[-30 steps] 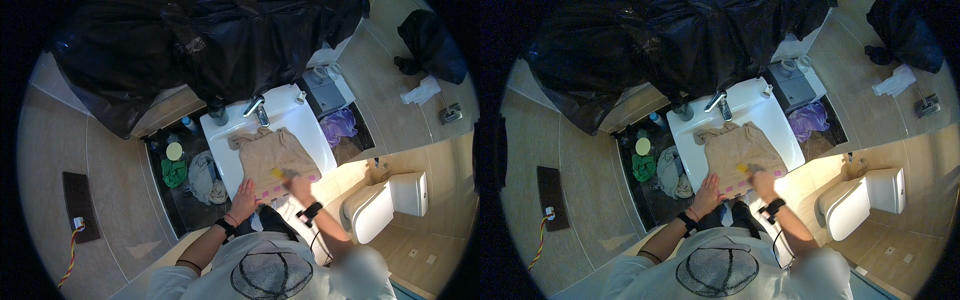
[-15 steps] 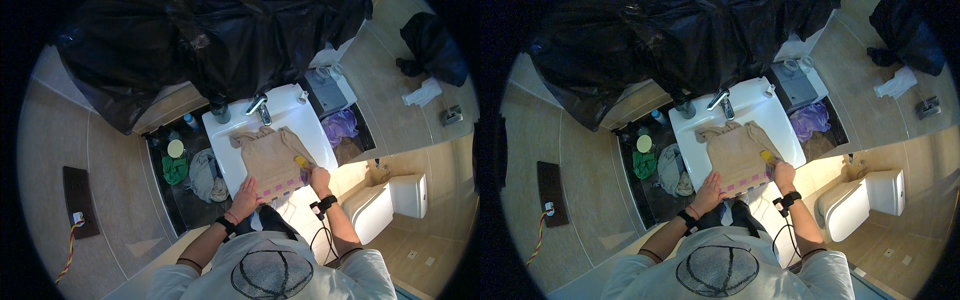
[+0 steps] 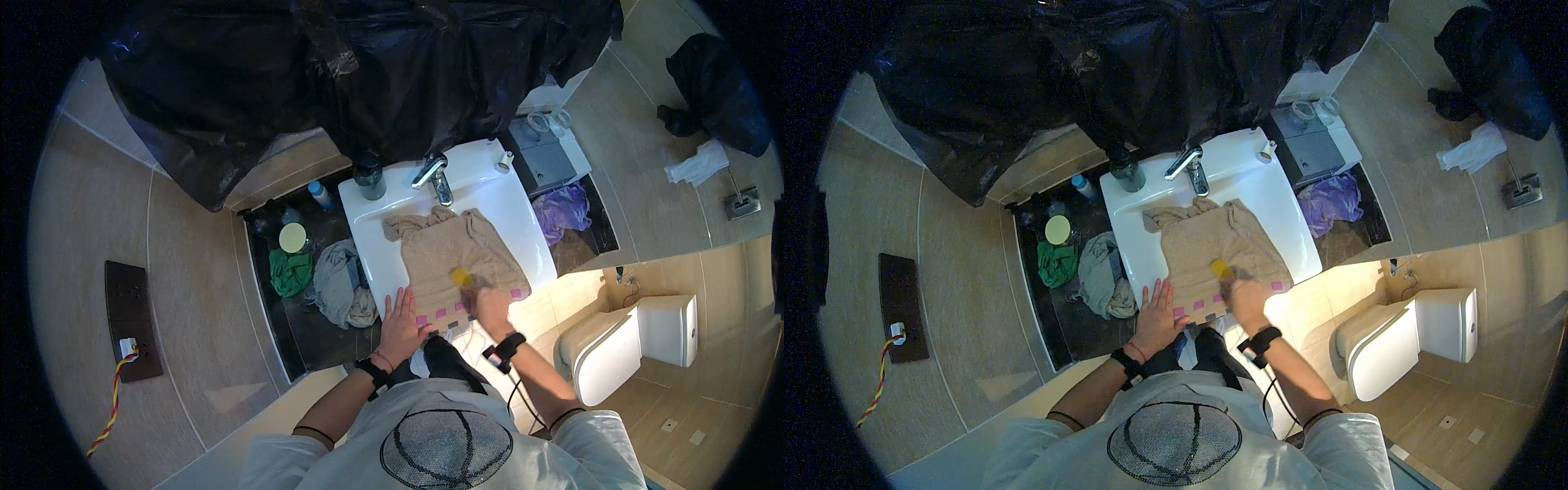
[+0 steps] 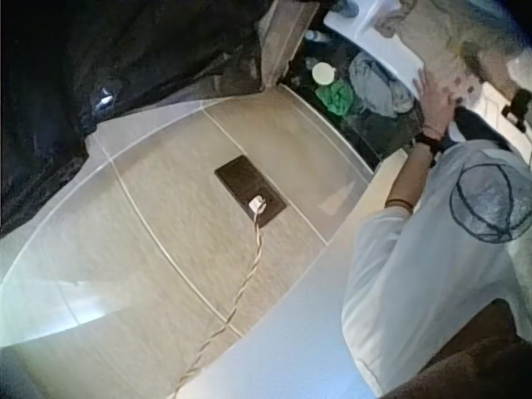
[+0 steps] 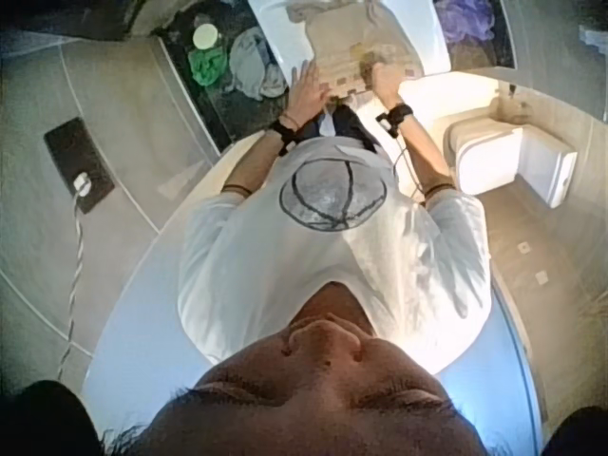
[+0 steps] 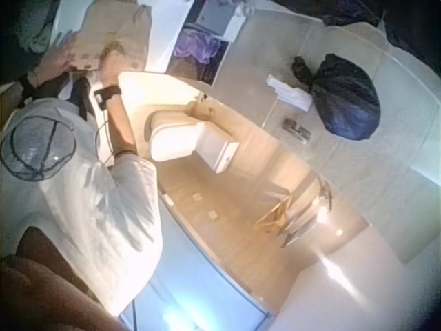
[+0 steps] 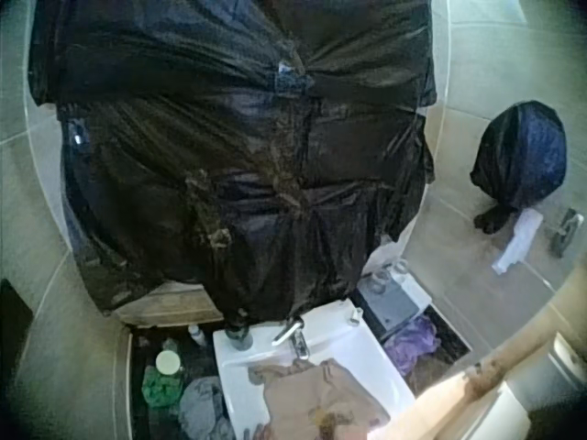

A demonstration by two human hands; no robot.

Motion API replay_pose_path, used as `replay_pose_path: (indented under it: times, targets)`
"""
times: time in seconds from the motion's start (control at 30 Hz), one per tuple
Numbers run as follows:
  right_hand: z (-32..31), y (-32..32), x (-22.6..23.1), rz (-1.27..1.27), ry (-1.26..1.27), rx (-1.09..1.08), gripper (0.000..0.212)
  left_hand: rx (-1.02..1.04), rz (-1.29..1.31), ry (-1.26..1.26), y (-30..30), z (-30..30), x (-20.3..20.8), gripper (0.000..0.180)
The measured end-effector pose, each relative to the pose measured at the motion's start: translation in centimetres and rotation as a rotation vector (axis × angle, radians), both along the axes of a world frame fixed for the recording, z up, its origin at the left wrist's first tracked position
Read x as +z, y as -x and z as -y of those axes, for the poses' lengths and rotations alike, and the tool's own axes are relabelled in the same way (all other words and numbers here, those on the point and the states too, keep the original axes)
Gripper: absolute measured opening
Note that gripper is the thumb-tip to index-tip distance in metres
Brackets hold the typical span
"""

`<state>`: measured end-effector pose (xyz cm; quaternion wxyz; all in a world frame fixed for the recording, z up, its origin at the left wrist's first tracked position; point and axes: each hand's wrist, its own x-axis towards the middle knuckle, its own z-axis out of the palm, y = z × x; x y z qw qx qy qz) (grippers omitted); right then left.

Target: The person uses a yellow brush to repeatedly scrub two garments laid on a bathroom sink. They first treat a purple patterned cloth, then a beige patterned cloth, flipping and repositioning each item while brushing. The garments remain on the sink throughout the clip.

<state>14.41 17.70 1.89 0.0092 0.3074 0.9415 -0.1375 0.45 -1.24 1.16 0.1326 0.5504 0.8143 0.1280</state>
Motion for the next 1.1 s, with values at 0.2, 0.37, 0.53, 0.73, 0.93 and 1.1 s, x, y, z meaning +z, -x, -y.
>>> replay_pose_path:
  times: [0.2, 0.37, 0.53, 0.73, 0.93, 1.1]
  targets:
    - [2.0, 0.0, 0.0, 0.027, 0.087, 0.036, 0.018, 0.017, 0.028, 0.011, -0.1, 0.1, 0.7, 0.091]
    - [-3.0, -0.2, 2.0, -0.011, -0.034, -0.158, 0.021, 0.025, 0.015, 0.011, -0.3, 0.0, 0.5, 0.094]
    - [2.6, 0.0, -0.4, -0.015, 0.107, 0.015, 0.023, 0.02, 0.016, -0.019, -0.1, 0.0, 0.6, 0.096]
    - [-8.3, -4.2, 1.9, 0.024, -0.109, -0.336, 0.019, 0.003, -0.028, 0.016, 0.0, 0.4, 1.0, 0.093]
    - [-6.6, -3.7, 4.7, -0.037, -0.044, -0.282, 0.02, -0.036, 0.108, 0.027, 0.2, -2.5, 3.1, 0.085]
    - [-1.6, -2.4, 2.0, 0.031, 0.035, 0.005, 0.017, -0.061, 0.142, -0.082, -1.0, -3.8, -1.0, 0.074]
